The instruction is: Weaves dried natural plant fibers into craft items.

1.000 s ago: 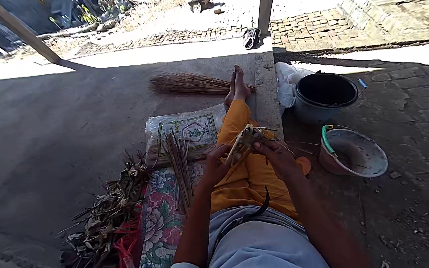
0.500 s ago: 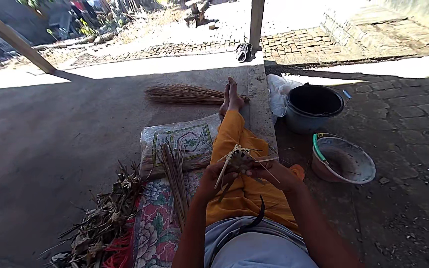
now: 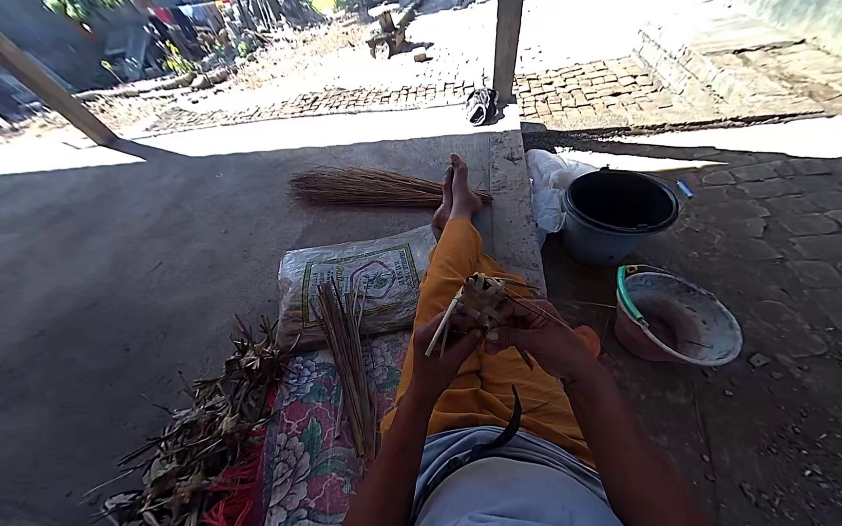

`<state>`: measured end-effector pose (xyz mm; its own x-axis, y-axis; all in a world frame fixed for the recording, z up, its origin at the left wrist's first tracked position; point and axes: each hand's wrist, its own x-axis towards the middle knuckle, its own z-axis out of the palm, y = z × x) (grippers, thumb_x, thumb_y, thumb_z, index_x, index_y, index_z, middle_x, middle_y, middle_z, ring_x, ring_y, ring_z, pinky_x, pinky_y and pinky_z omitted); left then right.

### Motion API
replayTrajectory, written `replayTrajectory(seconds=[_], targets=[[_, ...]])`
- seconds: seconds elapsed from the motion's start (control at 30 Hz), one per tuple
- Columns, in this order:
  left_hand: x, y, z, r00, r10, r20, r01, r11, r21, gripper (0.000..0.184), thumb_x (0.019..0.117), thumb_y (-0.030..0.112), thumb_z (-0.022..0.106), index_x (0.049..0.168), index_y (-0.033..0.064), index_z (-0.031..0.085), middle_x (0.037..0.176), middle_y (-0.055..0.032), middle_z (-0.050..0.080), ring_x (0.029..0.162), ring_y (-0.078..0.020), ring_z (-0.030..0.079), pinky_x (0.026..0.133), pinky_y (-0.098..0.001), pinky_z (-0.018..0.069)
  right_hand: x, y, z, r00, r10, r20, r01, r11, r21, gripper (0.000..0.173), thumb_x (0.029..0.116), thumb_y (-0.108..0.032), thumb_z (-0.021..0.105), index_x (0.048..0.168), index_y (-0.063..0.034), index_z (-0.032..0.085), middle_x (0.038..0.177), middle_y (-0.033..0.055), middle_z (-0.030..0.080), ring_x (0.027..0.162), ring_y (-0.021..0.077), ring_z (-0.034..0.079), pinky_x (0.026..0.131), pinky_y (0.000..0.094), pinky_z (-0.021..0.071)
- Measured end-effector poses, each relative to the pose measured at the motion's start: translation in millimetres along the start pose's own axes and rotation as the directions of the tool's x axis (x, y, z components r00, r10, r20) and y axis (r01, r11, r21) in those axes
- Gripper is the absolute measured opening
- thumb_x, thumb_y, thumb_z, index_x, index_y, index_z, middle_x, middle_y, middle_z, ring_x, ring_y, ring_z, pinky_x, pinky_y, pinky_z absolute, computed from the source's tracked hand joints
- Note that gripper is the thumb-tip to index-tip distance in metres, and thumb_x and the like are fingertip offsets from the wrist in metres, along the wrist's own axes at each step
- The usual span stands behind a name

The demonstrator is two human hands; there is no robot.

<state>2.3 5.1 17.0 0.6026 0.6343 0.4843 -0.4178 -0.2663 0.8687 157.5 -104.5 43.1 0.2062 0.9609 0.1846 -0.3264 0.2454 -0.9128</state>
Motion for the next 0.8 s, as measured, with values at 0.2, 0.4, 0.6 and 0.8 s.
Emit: replayTrajectory(seconds=[0.2, 0.4, 0.6, 0.8], targets=[[-4.2, 2.9, -1.6, 0.991, -0.118, 0.058, 0.123, 0.988, -0.096, 0.011, 0.0949, 0.002, 0.064, 0.103, 0.0007, 0.071, 0.09, 0.0039, 0.073, 0.08, -0.0038, 0.069, 0.076, -0.0246, 0.0593, 1.7, 0.1, 5.2, 0.991, -0.059, -0.118, 0.035, 0.98, -0.197, 0.015, 0.0882, 0.0, 0.074, 0.1, -0.0033, 0.067, 0.088, 0.0012, 0.072, 0.073, 0.0097, 0.071, 0.071, 0.0256, 0.0627], [-0.5, 7.2, -3.8, 0.976, -0.2, 0.088, 0.2, 0.98, 0.008, 0.028, 0.1068, 0.015, 0.048, 0.105, 0.0009, 0.072, 0.103, 0.0002, 0.073, 0.096, -0.0053, 0.067, 0.091, -0.0271, 0.0555, 3.0, -1.1, -4.5, 0.978, -0.092, -0.189, -0.001, 0.897, -0.442, 0.006, 0.0922, -0.004, 0.071, 0.097, -0.0026, 0.069, 0.085, 0.0018, 0.073, 0.066, 0.0056, 0.065, 0.062, 0.0205, 0.0571], [4.7, 20.1, -4.7, 0.862, -0.491, 0.127, 0.506, 0.82, -0.266, 0.016, 0.0978, 0.0, 0.059, 0.108, -0.0016, 0.071, 0.08, -0.0013, 0.07, 0.067, -0.0063, 0.065, 0.065, -0.022, 0.0568, 8.3, 9.7, -10.9, 0.967, -0.112, -0.23, 0.011, 0.916, -0.4, 0.005, 0.0888, -0.003, 0.074, 0.092, -0.0041, 0.07, 0.08, -0.0006, 0.066, 0.065, 0.0042, 0.058, 0.063, 0.0185, 0.0508], [6.5, 25.7, 0.7, 0.818, -0.567, 0.098, 0.574, 0.793, -0.205, 0.02, 0.0936, -0.008, 0.063, 0.113, -0.0067, 0.065, 0.087, -0.0083, 0.075, 0.074, -0.0142, 0.074, 0.071, -0.0281, 0.063, 12.2, 19.0, -0.9, 0.969, 0.021, -0.248, -0.048, 0.993, -0.105, 0.009, 0.0873, 0.005, 0.071, 0.088, -0.0041, 0.071, 0.076, -0.0003, 0.067, 0.065, 0.004, 0.06, 0.063, 0.0187, 0.0523]])
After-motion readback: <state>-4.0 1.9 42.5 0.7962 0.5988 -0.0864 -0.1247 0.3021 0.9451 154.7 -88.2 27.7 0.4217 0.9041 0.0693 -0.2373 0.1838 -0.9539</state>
